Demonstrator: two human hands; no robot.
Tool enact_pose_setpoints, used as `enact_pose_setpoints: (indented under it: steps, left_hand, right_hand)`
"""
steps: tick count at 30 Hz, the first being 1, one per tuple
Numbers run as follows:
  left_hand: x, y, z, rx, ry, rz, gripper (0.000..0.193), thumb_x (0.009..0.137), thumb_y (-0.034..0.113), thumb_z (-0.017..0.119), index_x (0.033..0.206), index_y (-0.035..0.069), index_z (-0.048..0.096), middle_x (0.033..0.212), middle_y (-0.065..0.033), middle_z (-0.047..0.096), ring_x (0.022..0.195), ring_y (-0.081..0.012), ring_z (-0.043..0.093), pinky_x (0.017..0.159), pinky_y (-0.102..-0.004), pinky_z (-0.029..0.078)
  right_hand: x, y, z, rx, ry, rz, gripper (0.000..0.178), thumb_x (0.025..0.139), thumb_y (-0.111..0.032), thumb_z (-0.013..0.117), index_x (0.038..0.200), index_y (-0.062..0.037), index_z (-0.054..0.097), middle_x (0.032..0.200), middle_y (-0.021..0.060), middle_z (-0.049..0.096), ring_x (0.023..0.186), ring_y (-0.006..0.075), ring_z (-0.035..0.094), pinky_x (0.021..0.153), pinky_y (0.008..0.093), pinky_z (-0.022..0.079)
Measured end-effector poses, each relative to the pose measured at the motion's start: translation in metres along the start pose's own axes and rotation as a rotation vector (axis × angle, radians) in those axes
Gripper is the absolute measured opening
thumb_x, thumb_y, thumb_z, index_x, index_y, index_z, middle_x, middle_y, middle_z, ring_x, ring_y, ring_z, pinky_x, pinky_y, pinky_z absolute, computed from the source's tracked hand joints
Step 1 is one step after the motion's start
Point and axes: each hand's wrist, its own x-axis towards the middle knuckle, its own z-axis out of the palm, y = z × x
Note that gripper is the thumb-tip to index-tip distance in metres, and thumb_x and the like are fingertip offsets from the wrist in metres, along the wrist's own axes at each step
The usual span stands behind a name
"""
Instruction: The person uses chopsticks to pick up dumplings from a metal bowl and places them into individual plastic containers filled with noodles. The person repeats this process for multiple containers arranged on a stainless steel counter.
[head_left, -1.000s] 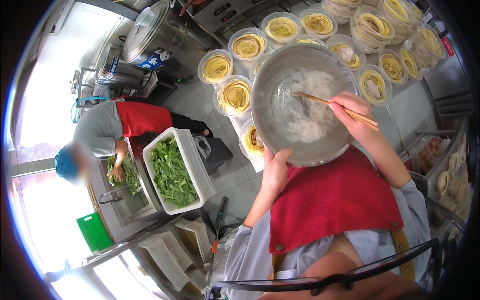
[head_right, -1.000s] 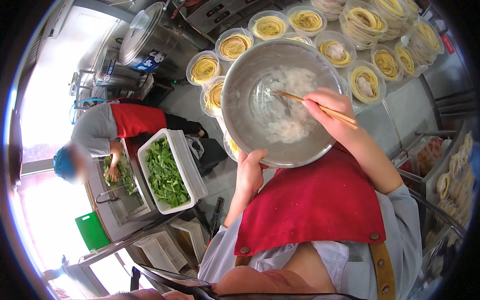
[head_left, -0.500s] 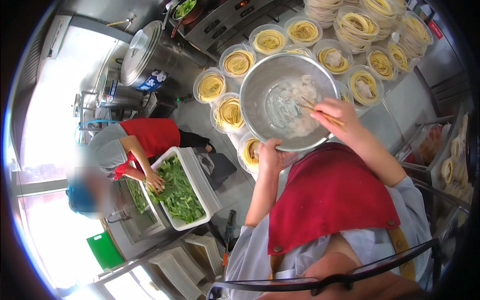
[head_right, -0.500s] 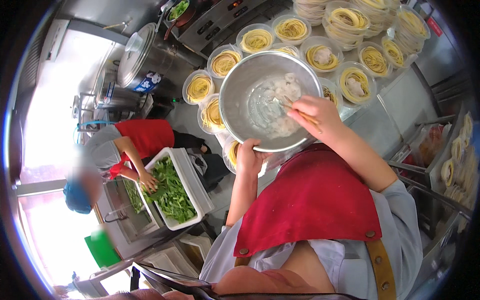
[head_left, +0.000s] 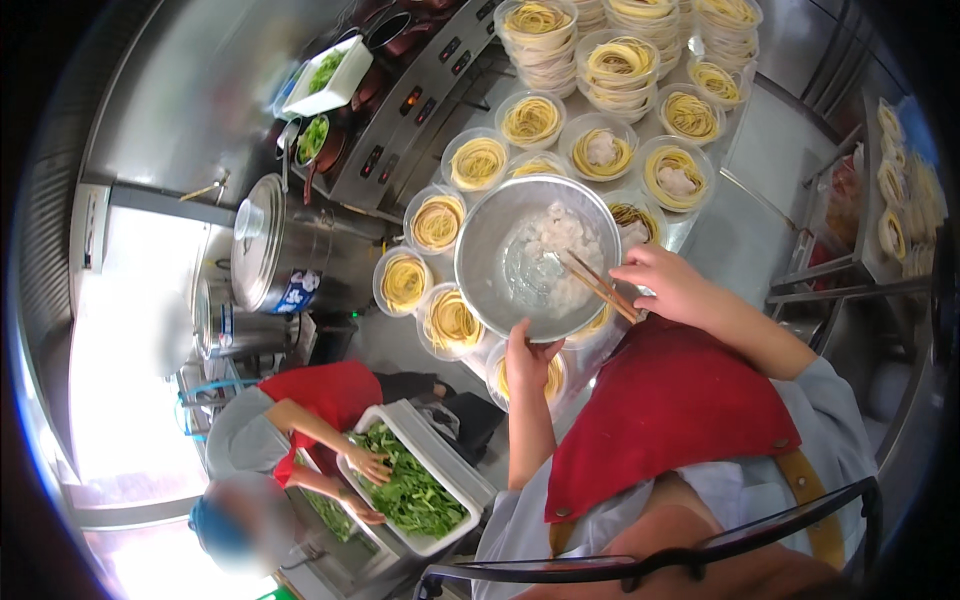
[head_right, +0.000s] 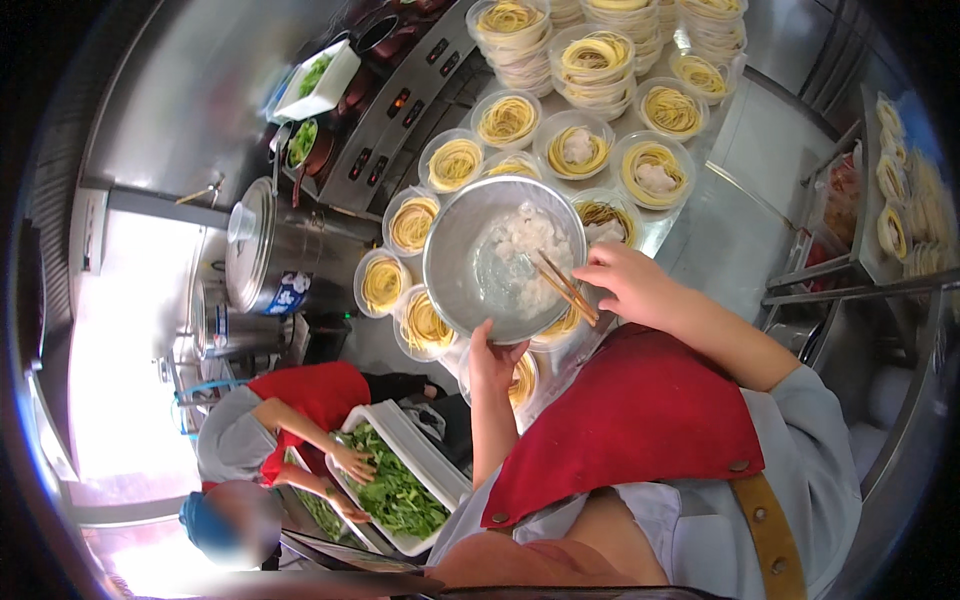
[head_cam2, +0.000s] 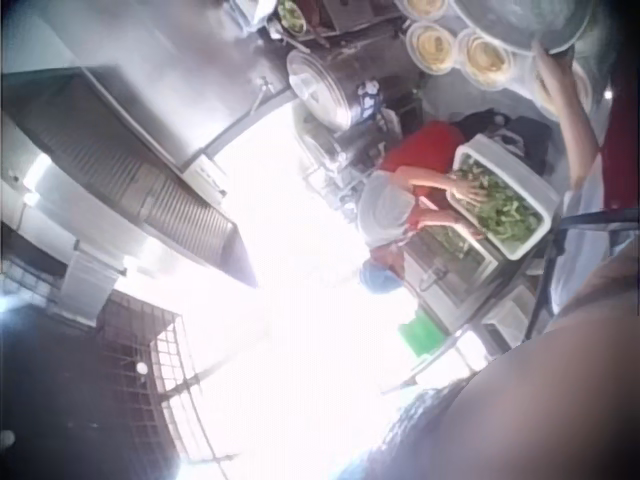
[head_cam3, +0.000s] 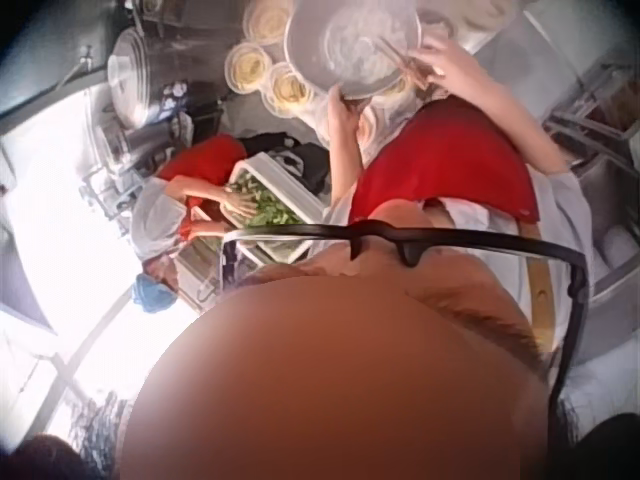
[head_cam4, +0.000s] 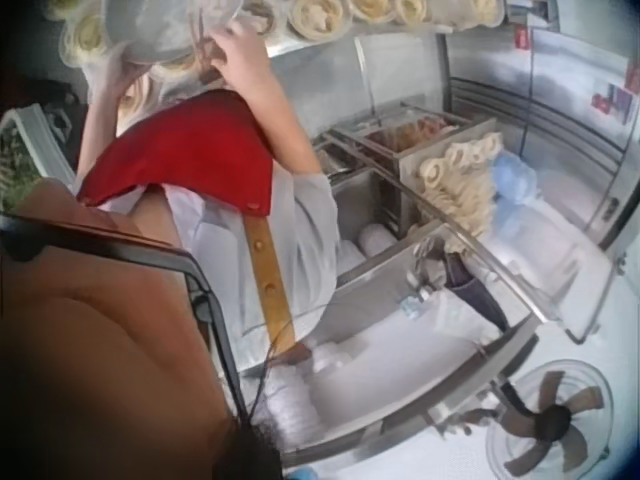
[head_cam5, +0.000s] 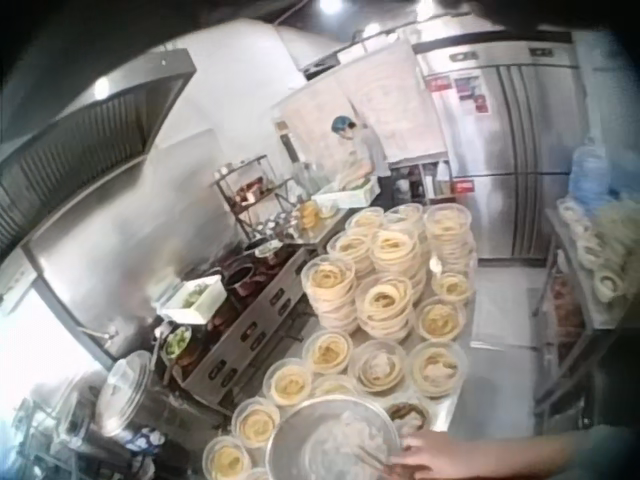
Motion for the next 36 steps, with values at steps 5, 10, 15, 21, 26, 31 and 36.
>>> enact_pose_setpoints:
  steps: [5, 10, 15, 21, 26, 31, 36]
  left_hand:
    - [-0.046, 0.007, -0.002, 0.189, 0.221, 0.368, 0.074, 0.090, 0.024, 0.059, 0.149, 0.008, 0.017, 0.128, -0.0170, 0.048, 0.106, -0.0273, 0.054, 0.089, -0.0386, 0.047]
    - [-0.101, 0.045, 0.037, 0.456, 0.242, 1.015, 0.058, 0.089, -0.006, 0.045, 0.145, 0.002, 0.029, 0.136, -0.0205, 0.044, 0.120, -0.0269, 0.049, 0.102, -0.0380, 0.039]
    - [-0.171, 0.097, 0.167, 1.109, 0.006, 1.733, 0.044, 0.079, -0.013, 0.046, 0.121, -0.003, 0.058, 0.133, -0.0250, 0.049, 0.107, -0.0358, 0.059, 0.091, -0.0408, 0.049]
    - [-0.233, 0.087, 0.322, 1.217, -0.559, 2.296, 0.036, 0.085, 0.003, 0.045, 0.119, 0.009, 0.057, 0.118, -0.0221, 0.059, 0.104, -0.0402, 0.057, 0.084, -0.0491, 0.048]
    - [-0.228, 0.025, 0.442, 0.724, -0.716, 2.291, 0.030, 0.081, 0.021, 0.064, 0.111, 0.015, 0.063, 0.123, -0.0125, 0.058, 0.111, -0.0367, 0.053, 0.087, -0.0459, 0.047]
    - [-0.241, -0.049, 0.545, 0.404, -1.084, 2.090, 0.033, 0.084, 0.024, 0.064, 0.116, 0.017, 0.060, 0.124, -0.0109, 0.058, 0.108, -0.0355, 0.055, 0.085, -0.0461, 0.048]
    - [-0.239, -0.097, 0.615, 0.459, -1.656, 1.978, 0.029, 0.077, 0.000, 0.062, 0.105, 0.006, 0.062, 0.116, -0.0186, 0.062, 0.101, -0.0370, 0.059, 0.081, -0.0454, 0.050]
  right_hand:
    - [-0.029, 0.005, -0.019, -0.070, 0.099, 0.170, 0.047, 0.070, -0.005, 0.074, 0.115, -0.0078, 0.063, 0.107, 0.0096, 0.056, 0.101, 0.0299, 0.056, 0.085, 0.0384, 0.048]
    - [-0.034, 0.017, -0.033, -0.099, 0.197, 0.175, 0.038, 0.072, -0.010, 0.073, 0.109, -0.0071, 0.064, 0.105, 0.0092, 0.058, 0.097, 0.0293, 0.058, 0.081, 0.0383, 0.050]
    - [-0.030, 0.030, -0.053, -0.077, 0.175, 0.006, 0.030, 0.074, -0.012, 0.070, 0.103, -0.0077, 0.064, 0.102, 0.0079, 0.059, 0.094, 0.0290, 0.059, 0.079, 0.0383, 0.050]
    - [-0.078, 0.078, -0.107, -0.065, 0.303, 0.078, 0.024, 0.079, -0.017, 0.069, 0.100, -0.0073, 0.066, 0.100, 0.0078, 0.061, 0.097, 0.0292, 0.058, 0.082, 0.0401, 0.049]
    - [-0.148, 0.126, -0.178, -0.071, 0.420, 0.206, 0.023, 0.080, -0.019, 0.069, 0.101, -0.0078, 0.066, 0.102, 0.0081, 0.061, 0.100, 0.0300, 0.058, 0.084, 0.0401, 0.049]
    - [-0.216, 0.156, -0.245, -0.187, 0.674, 0.352, 0.023, 0.081, -0.019, 0.069, 0.101, -0.0072, 0.065, 0.100, 0.0101, 0.060, 0.099, 0.0315, 0.058, 0.084, 0.0403, 0.048]
    - [-0.297, 0.137, -0.298, -0.208, 0.974, 0.539, 0.026, 0.082, -0.014, 0.067, 0.107, -0.0068, 0.064, 0.105, 0.0099, 0.059, 0.091, 0.0276, 0.060, 0.079, 0.0379, 0.051]
